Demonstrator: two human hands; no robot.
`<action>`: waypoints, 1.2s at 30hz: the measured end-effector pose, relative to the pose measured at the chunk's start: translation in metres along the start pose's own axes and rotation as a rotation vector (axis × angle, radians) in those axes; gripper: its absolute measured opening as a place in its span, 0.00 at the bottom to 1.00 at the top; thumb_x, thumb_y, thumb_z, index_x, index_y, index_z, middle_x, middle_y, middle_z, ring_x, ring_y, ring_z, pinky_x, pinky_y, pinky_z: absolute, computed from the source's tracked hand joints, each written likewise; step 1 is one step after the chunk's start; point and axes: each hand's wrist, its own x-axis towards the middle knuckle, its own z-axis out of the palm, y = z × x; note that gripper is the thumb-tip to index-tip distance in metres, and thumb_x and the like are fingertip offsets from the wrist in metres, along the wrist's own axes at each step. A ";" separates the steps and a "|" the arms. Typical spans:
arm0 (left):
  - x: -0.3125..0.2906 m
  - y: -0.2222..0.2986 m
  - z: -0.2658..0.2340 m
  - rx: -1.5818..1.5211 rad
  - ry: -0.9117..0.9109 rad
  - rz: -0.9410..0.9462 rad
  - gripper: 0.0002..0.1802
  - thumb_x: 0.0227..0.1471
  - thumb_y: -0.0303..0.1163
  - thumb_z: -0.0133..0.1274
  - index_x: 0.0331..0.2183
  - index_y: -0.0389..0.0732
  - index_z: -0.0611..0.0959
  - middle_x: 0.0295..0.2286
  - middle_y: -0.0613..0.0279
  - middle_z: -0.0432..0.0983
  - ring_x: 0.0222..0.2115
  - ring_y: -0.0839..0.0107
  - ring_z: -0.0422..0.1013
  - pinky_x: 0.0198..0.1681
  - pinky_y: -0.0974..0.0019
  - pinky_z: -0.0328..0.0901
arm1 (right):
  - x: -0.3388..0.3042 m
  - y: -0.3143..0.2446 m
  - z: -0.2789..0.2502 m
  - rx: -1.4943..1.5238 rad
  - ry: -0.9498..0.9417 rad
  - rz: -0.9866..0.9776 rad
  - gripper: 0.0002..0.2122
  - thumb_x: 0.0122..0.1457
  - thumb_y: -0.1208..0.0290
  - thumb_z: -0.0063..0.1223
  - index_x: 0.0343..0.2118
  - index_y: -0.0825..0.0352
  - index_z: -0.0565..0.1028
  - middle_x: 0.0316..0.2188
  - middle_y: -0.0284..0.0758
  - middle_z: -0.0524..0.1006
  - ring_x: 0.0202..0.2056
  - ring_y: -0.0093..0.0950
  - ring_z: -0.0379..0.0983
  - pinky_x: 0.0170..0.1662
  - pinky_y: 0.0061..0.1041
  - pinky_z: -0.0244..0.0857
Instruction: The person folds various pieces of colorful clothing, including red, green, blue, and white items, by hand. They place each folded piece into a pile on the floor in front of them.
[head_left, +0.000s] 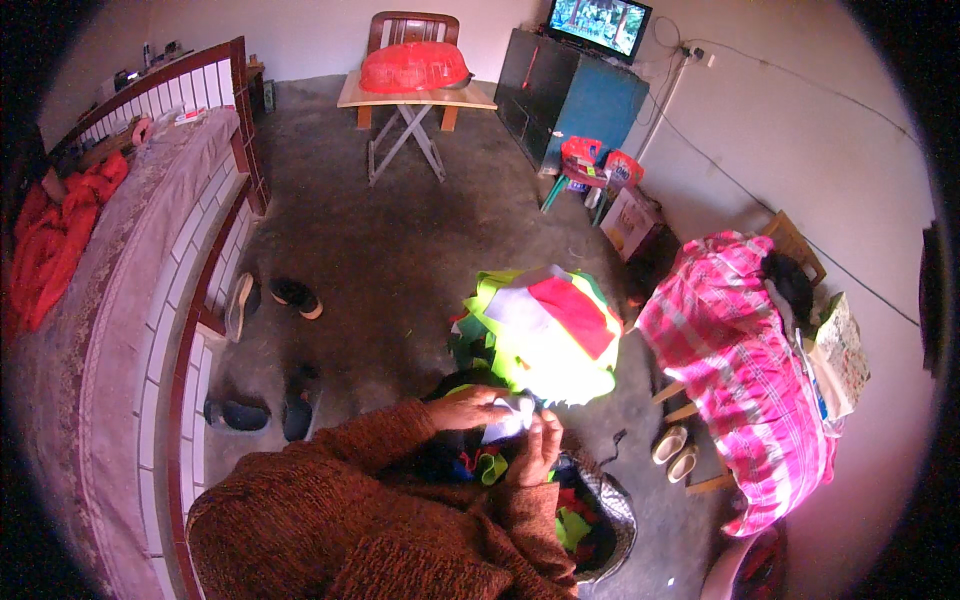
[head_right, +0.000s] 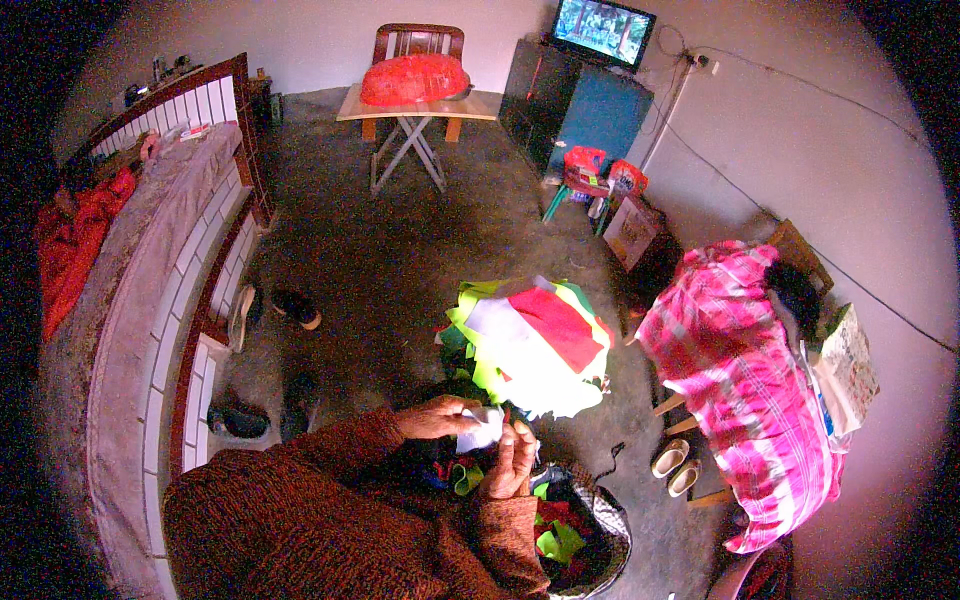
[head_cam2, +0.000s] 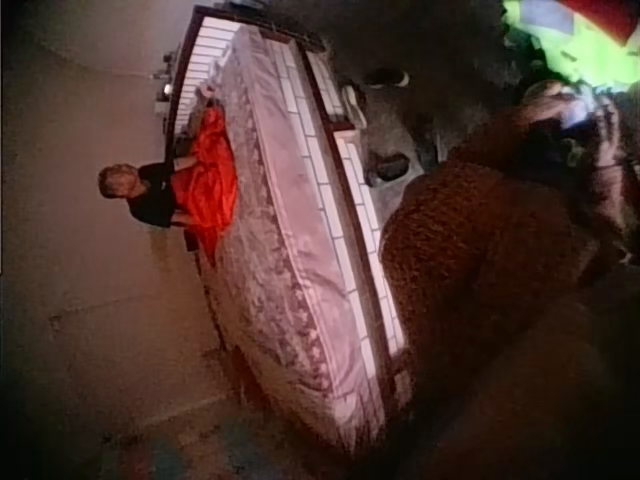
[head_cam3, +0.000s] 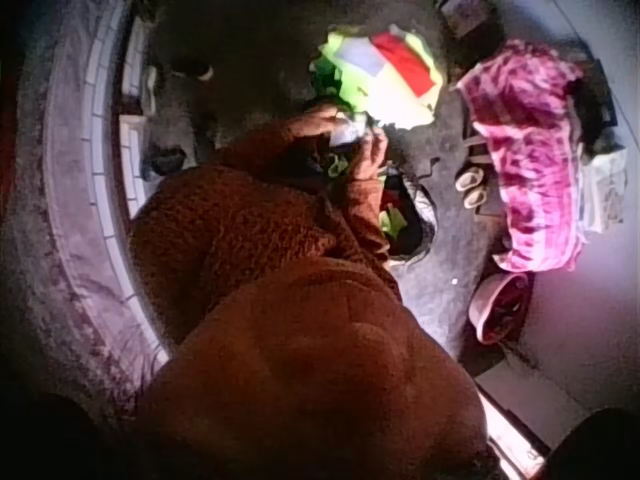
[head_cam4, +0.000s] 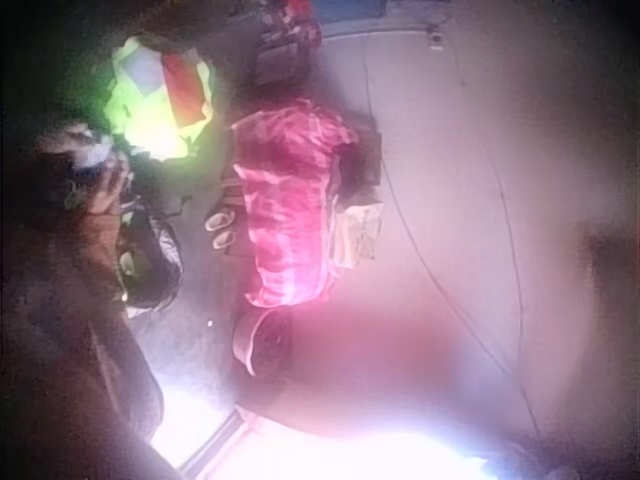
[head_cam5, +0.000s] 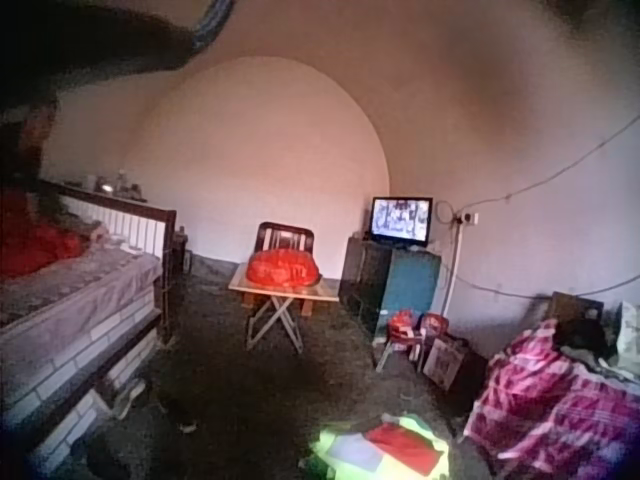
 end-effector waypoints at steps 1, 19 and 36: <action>0.000 -0.006 -0.002 -0.102 0.017 0.008 0.19 0.51 0.31 0.48 0.46 0.38 0.72 0.38 0.60 0.73 0.38 0.73 0.67 0.44 0.68 0.61 | 0.001 0.011 -0.007 -0.011 -0.018 0.019 0.11 0.58 0.68 0.42 0.43 0.62 0.64 0.28 0.32 0.71 0.25 0.20 0.65 0.29 0.17 0.61; 0.041 0.071 -0.078 -0.710 0.459 0.295 0.15 0.52 0.28 0.44 0.43 0.36 0.68 0.39 0.55 0.71 0.42 0.65 0.68 0.47 0.63 0.62 | -0.003 0.054 -0.009 -0.481 -0.341 0.112 0.06 0.54 0.75 0.50 0.35 0.69 0.72 0.28 0.31 0.75 0.30 0.18 0.68 0.36 0.19 0.63; 0.074 0.046 -0.074 -0.744 0.474 0.051 0.13 0.54 0.30 0.44 0.42 0.37 0.73 0.36 0.61 0.73 0.37 0.73 0.71 0.40 0.69 0.66 | -0.003 0.054 -0.007 -0.228 -0.350 0.230 0.06 0.55 0.80 0.48 0.36 0.68 0.72 0.32 0.28 0.73 0.36 0.17 0.67 0.43 0.16 0.60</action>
